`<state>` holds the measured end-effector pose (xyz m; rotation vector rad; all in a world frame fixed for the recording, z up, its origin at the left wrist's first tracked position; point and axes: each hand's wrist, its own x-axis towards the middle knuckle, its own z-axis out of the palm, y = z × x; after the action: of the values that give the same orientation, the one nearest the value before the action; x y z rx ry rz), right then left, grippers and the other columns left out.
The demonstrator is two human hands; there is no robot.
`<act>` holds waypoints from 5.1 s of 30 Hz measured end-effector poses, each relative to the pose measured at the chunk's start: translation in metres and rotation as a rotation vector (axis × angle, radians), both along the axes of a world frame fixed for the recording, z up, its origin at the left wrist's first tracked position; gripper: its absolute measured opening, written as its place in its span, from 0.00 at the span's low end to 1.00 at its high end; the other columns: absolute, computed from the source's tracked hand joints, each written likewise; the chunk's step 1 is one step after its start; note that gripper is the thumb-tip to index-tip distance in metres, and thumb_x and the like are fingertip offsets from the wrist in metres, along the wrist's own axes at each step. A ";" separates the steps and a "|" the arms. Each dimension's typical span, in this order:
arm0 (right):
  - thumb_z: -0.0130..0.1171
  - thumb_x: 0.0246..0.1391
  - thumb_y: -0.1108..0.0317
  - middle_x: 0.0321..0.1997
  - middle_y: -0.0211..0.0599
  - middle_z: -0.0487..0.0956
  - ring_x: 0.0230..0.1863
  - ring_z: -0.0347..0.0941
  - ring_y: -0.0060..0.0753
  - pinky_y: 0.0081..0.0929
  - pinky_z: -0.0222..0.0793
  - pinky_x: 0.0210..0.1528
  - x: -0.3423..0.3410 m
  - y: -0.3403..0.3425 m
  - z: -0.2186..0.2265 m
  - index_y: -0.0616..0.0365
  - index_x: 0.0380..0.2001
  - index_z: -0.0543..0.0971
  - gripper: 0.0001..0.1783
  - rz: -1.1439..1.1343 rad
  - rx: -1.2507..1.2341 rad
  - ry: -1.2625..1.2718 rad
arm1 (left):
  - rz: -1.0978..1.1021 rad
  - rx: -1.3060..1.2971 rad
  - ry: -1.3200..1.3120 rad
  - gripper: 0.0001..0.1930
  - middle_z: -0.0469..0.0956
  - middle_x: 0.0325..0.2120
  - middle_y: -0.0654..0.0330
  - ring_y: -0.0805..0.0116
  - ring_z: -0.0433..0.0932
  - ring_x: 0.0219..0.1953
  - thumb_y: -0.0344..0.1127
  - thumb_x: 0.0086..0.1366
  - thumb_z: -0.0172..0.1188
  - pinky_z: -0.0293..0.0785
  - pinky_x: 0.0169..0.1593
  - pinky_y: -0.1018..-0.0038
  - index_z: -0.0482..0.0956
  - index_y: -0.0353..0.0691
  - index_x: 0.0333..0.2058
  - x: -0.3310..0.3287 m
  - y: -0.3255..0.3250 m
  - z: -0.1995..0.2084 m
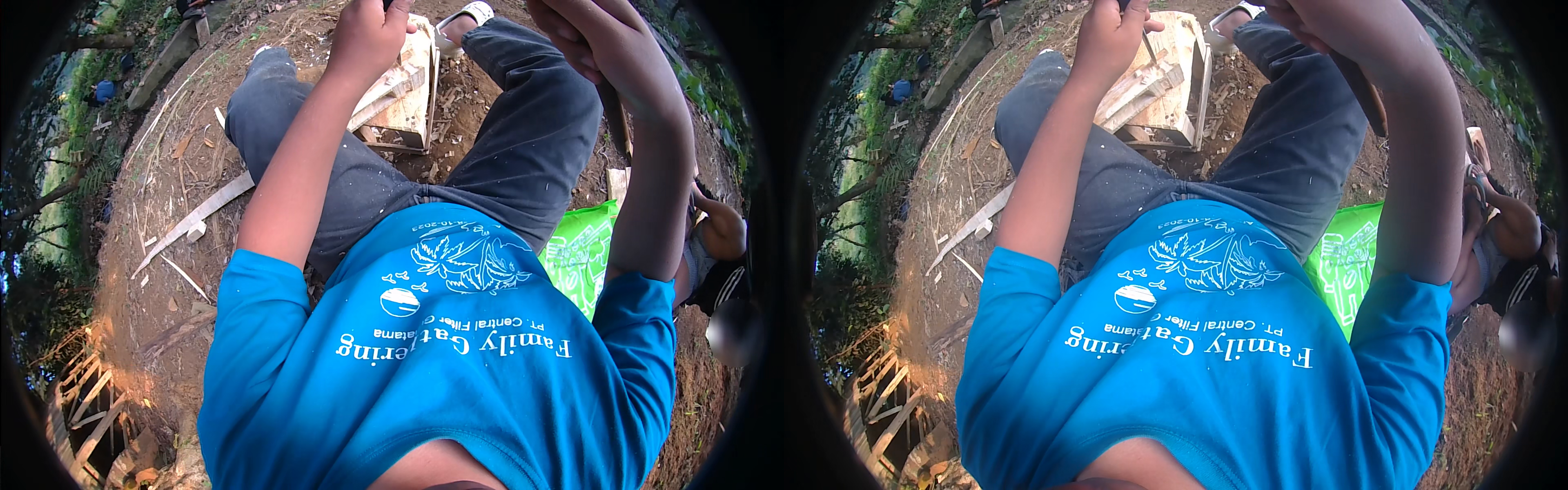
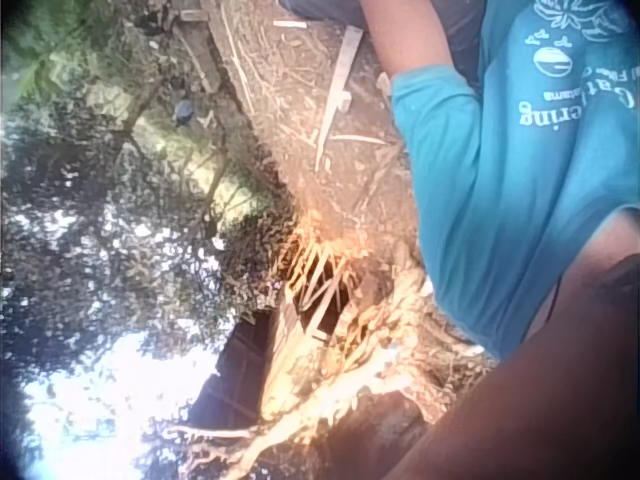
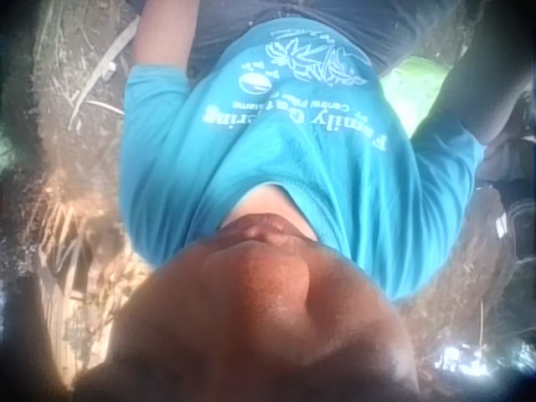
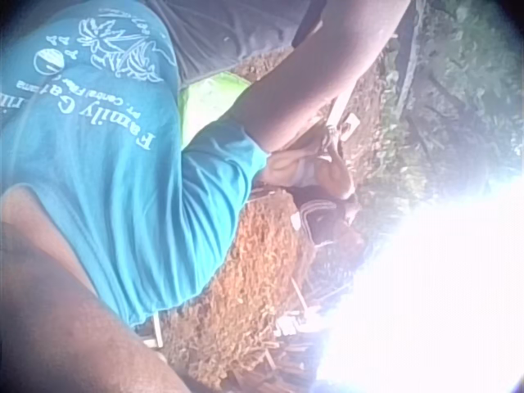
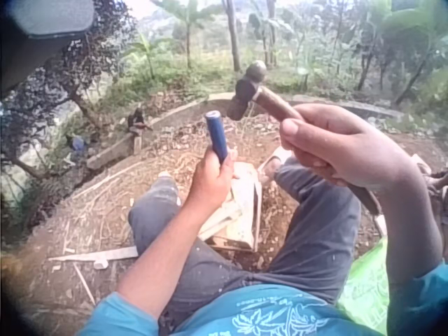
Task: The person carves a piece of wood using a small chisel and a wooden mallet, striking the chisel to remove wood shavings.
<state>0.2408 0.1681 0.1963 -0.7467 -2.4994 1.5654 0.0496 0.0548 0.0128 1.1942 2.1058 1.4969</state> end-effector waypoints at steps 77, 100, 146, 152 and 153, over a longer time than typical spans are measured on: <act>0.48 0.75 0.57 0.23 0.19 0.61 0.15 0.53 0.09 0.14 0.50 0.15 0.062 0.055 -0.115 0.60 0.45 0.75 0.16 -0.324 -0.555 0.267 | 0.067 0.328 -0.745 0.10 0.73 0.32 0.61 0.65 0.82 0.37 0.41 0.80 0.50 0.82 0.45 0.68 0.67 0.41 0.44 -0.033 -0.041 -0.036; 0.51 0.74 0.52 0.22 0.19 0.63 0.14 0.55 0.09 0.14 0.52 0.15 0.018 0.028 -0.071 0.58 0.41 0.74 0.18 -0.122 -0.300 0.210 | -0.054 0.261 -0.383 0.09 0.70 0.32 0.65 0.75 0.76 0.34 0.39 0.79 0.51 0.80 0.45 0.72 0.66 0.40 0.48 -0.026 -0.045 -0.041; 0.71 0.57 0.54 0.26 0.25 0.75 0.22 0.69 0.16 0.21 0.66 0.24 -0.068 0.013 -0.278 0.58 0.36 0.75 0.20 -0.110 -0.348 0.030 | 0.477 0.704 -0.679 0.12 0.71 0.35 0.62 0.60 0.83 0.43 0.43 0.80 0.49 0.77 0.53 0.61 0.62 0.44 0.51 0.020 -0.054 -0.047; 0.72 0.56 0.56 0.32 0.28 0.77 0.34 0.73 0.19 0.23 0.69 0.35 -0.066 0.023 -0.285 0.59 0.38 0.74 0.21 -0.044 -0.438 0.034 | 0.389 0.555 -0.363 0.12 0.69 0.36 0.61 0.60 0.80 0.45 0.37 0.80 0.49 0.76 0.61 0.54 0.63 0.40 0.54 0.009 -0.070 -0.042; 0.72 0.56 0.57 0.34 0.31 0.79 0.37 0.74 0.21 0.25 0.70 0.40 -0.066 0.022 -0.285 0.59 0.39 0.73 0.20 -0.026 -0.442 0.049 | 0.374 0.558 -0.377 0.11 0.69 0.35 0.61 0.61 0.80 0.44 0.38 0.80 0.49 0.78 0.59 0.53 0.63 0.41 0.53 0.010 -0.074 -0.040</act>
<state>0.1749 0.1898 -0.0890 -0.7692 -2.1182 2.1278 0.0591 -0.0194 -0.0274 0.5903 1.7683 2.3701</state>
